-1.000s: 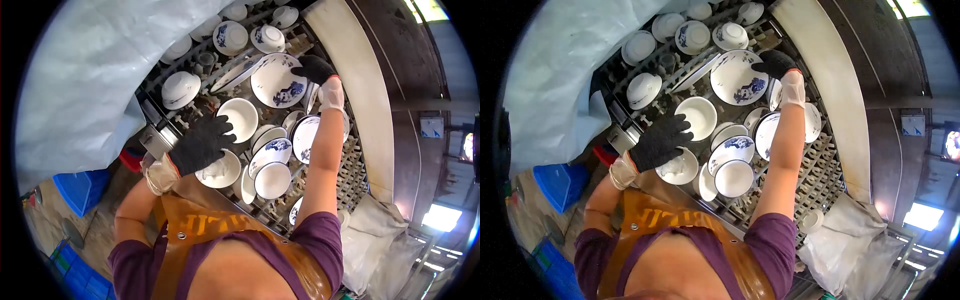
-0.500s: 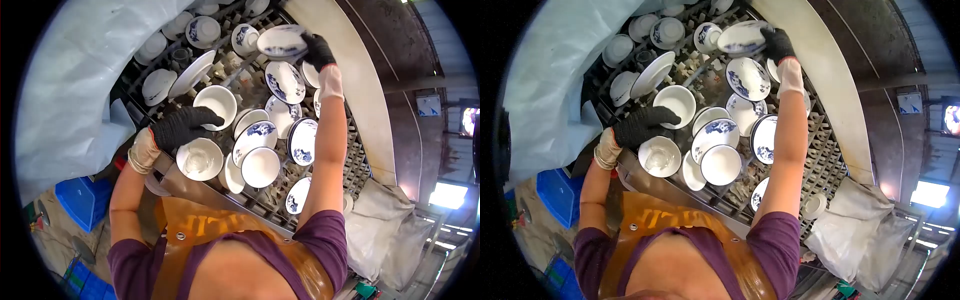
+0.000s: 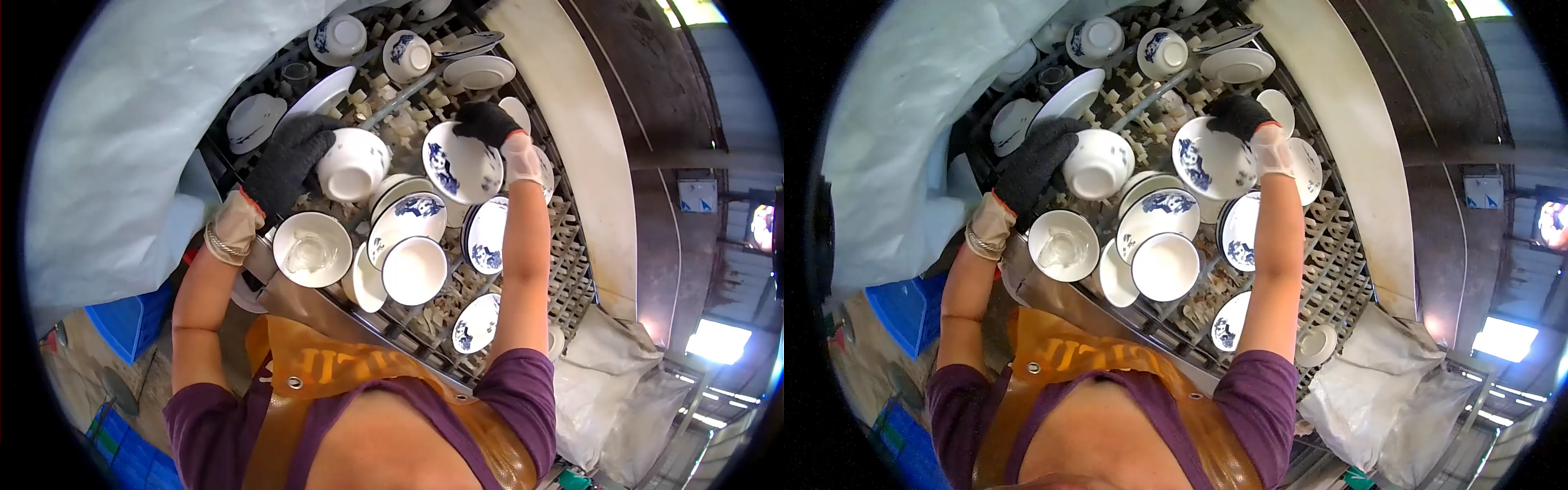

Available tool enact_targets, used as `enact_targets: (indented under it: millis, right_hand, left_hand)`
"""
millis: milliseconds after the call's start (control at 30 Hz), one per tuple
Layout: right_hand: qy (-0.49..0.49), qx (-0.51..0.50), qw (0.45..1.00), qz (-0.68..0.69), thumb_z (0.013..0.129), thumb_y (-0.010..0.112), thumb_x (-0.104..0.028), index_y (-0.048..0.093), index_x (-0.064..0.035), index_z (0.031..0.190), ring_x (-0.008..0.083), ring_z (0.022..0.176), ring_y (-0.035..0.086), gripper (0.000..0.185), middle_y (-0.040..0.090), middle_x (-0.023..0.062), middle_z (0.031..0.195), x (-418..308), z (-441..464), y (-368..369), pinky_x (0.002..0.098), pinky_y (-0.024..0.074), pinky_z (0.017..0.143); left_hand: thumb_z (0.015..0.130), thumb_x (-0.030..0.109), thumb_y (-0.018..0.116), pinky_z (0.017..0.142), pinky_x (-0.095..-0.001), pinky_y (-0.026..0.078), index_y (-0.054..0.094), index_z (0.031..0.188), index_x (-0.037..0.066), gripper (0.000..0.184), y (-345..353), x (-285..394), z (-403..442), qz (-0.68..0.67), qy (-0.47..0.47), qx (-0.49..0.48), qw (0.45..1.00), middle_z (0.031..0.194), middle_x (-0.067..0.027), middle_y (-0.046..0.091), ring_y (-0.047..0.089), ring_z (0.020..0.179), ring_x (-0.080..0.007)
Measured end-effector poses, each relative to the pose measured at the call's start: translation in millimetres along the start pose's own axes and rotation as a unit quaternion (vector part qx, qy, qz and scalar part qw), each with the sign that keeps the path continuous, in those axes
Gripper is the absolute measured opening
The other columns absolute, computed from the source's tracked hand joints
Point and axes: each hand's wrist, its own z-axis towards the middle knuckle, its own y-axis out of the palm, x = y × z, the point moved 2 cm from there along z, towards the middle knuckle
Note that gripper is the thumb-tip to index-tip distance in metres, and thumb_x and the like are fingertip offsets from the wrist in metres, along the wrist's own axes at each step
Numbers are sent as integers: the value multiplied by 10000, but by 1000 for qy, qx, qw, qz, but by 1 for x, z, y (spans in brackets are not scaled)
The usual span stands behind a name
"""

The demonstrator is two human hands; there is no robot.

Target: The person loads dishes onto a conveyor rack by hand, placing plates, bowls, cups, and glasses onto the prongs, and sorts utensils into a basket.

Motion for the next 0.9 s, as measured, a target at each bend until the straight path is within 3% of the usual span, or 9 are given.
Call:
enact_targets:
  millis: [67, 200, 333, 400, 500, 600, 733, 800, 900]
  right_hand:
    - [46, -4, 998, 32, 733, 641, -331, 617, -63, 1004, 312, 898, 590, 381, 630, 159, 949, 12, -15, -2, 378, 456, 810]
    - [261, 154, 902, 306, 792, 627, -213, 538, -12, 1107, 232, 590, 607, 385, 614, 171, 876, -4, -45, -30, 340, 505, 569]
    - [155, 253, 724, 622, 790, 630, -222, 474, -40, 1206, 242, 602, 638, 480, 634, 174, 874, -41, -47, -28, 328, 511, 527]
    - [187, 363, 885, 225, 728, 669, -253, 460, -73, 1236, 309, 794, 639, 578, 623, 184, 990, 9, -32, -6, 384, 516, 693]
    - [252, 374, 891, -44, 676, 689, -270, 489, -98, 1221, 342, 933, 592, 605, 626, 172, 995, 21, -46, 27, 413, 468, 825]
    - [308, 195, 924, 117, 700, 704, -309, 565, -67, 1142, 286, 1017, 565, 524, 598, 156, 1098, 80, -47, 38, 365, 440, 871]
    - [241, 436, 734, 462, 778, 672, -189, 570, -3, 1119, 249, 964, 588, 402, 619, 129, 1069, 87, -82, 0, 339, 458, 835]
    - [323, 447, 834, 3, 786, 659, -174, 573, -10, 1116, 210, 943, 594, 379, 623, 112, 1068, 48, -87, -13, 313, 464, 811]
    - [71, 336, 903, 257, 813, 623, -113, 604, -6, 1063, 153, 939, 589, 273, 628, 87, 1061, -27, -60, 15, 281, 457, 829]
  left_hand:
    - [791, 67, 569, 861, -354, 438, 499, 1172, 4, 392, 8, -3, 7, -184, -239, 60, 951, 1118, -176, 525, 533, 1016, -271]
    - [724, 52, 629, 842, -341, 436, 513, 1162, 32, 453, -20, 40, 1, -121, -184, 10, 975, 1080, -156, 547, 533, 1007, -277]
    - [645, 122, 720, 927, -406, 394, 546, 1132, 69, 520, -41, 76, -25, -127, -164, -116, 971, 1130, -135, 542, 495, 1072, -310]
    - [618, 144, 736, 953, -427, 370, 547, 1136, 81, 556, -45, 90, -35, -70, -135, -130, 980, 1182, -140, 510, 461, 1114, -336]
    - [573, 175, 758, 990, -459, 330, 546, 1142, 96, 613, -40, 99, -57, 25, -151, -105, 983, 1271, -150, 441, 388, 1188, -377]
    - [551, 176, 760, 1018, -467, 296, 547, 1134, 101, 626, -33, 101, -83, 52, -216, -79, 972, 1341, -153, 366, 312, 1262, -373]
    - [533, 156, 768, 1010, -454, 314, 583, 1017, 91, 523, -25, 103, -97, 71, -151, -71, 983, 1311, -156, 406, 343, 1245, -363]
    - [532, 152, 768, 987, -459, 340, 606, 900, 70, 410, -18, 98, -100, 69, -132, -37, 988, 1263, -148, 456, 371, 1226, -361]
    - [590, 117, 720, 936, -444, 387, 615, 794, 58, 237, -13, 97, -95, 95, -120, -23, 988, 1201, -138, 502, 397, 1206, -356]
